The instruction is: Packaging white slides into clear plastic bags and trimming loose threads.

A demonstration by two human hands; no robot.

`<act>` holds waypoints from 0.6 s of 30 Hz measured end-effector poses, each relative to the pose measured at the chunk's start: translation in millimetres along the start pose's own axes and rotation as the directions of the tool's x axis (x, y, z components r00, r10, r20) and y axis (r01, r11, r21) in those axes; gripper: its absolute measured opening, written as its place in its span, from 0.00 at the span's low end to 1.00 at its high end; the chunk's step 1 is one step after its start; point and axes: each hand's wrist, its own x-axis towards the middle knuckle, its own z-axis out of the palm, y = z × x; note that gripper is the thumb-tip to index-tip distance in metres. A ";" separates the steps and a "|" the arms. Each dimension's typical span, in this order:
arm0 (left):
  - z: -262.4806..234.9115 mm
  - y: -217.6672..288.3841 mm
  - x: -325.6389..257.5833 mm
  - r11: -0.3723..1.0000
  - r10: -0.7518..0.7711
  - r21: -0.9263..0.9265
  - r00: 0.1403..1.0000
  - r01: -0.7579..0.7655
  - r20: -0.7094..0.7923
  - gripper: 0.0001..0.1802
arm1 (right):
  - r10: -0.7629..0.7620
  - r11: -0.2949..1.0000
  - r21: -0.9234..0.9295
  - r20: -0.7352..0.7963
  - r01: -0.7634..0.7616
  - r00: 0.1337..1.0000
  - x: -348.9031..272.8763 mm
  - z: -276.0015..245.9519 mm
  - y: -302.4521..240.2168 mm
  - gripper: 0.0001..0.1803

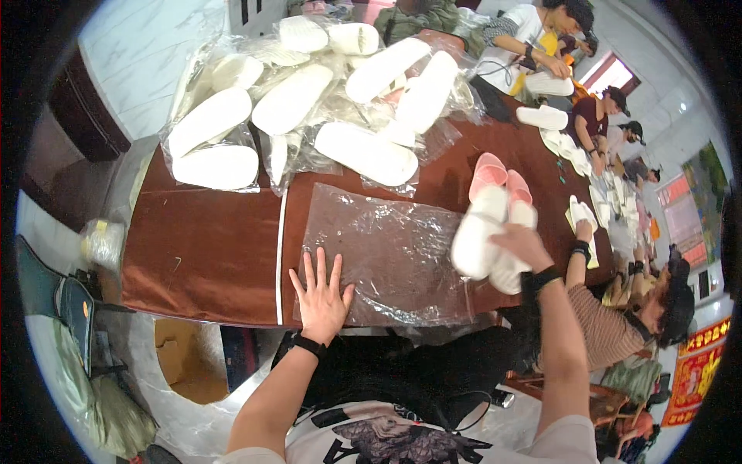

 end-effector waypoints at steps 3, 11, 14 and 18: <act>0.0 -0.4 0.8 1.000 -0.003 -0.015 1.000 0.003 0.002 0.36 | 0.110 0.991 -0.040 -0.282 -0.126 0.953 20.5 -66.4 25.9 0.21; -2.8 -4.6 3.3 0.997 -0.024 -0.070 1.000 0.023 -0.008 0.37 | -0.687 0.723 -0.398 -0.336 0.564 0.644 121.5 -16.9 -137.8 0.22; 0.2 -2.6 4.1 0.996 -0.021 -0.088 0.999 0.018 -0.033 0.36 | -0.834 0.544 -0.570 -0.286 0.616 0.471 142.2 9.5 -209.2 0.23; 3.6 0.5 4.6 0.996 -0.006 -0.094 0.999 0.002 -0.047 0.36 | -0.812 0.571 -0.565 -0.281 0.595 0.512 155.1 24.6 -237.1 0.17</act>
